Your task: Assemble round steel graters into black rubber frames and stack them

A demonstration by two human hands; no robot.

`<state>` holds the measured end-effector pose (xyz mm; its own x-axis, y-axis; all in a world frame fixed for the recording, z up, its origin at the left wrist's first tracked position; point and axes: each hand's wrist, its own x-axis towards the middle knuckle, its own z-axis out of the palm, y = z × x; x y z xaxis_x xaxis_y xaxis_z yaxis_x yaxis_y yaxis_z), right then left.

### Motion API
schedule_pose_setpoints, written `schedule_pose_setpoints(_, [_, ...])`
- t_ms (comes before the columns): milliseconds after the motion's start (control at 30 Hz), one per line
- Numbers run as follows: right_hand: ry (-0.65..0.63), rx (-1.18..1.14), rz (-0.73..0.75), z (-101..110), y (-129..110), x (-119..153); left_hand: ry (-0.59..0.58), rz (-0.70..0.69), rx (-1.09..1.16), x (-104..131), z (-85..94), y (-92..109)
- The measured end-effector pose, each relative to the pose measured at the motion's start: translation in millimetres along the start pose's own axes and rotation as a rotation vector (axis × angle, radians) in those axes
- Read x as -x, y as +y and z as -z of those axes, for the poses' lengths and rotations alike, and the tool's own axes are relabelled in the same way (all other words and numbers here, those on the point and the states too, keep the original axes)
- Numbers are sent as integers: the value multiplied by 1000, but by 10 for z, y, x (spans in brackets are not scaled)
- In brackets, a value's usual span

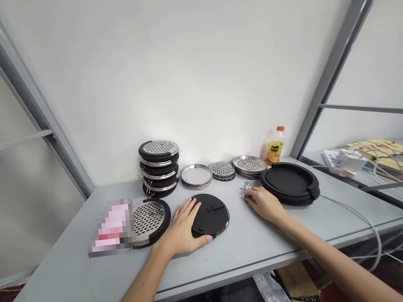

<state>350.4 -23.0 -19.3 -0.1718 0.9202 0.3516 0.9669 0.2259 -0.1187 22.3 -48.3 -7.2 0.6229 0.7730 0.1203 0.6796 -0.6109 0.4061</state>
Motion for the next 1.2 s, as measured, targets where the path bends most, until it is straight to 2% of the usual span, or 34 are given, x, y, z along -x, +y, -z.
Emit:
schedule_pose_setpoints(167, [5,63,40,6,32,-88,-9,12,13,5,22,-3])
schedule_pose_setpoints(333, [182,-71,-50,8,36,-183,-18,26,22,6,43,17])
schedule_pose_setpoints(433, [234,-396,-112,16,-97,-277,-18,32,34,9,47,29])
schedule_pose_setpoints(567, [238,-984,-70,1,-427,-488,13,41,42,10,29,19])
schedule_pose_setpoints(700, [181,-1470,-217,-65,-729,-692,39,30,57,2,8,-2])
schedule_pose_setpoints(833, [45,-1780,-359,-153,-815,-758,37,34,72,-10,1,-12])
schedule_pose_setpoints(1000, [-60,-1828,-438,-206,-731,-715,35,36,80,-10,7,4])
schedule_pose_setpoints(1200, [-233,-1896,-400,-154,-771,-664,24,48,60,1,4,32])
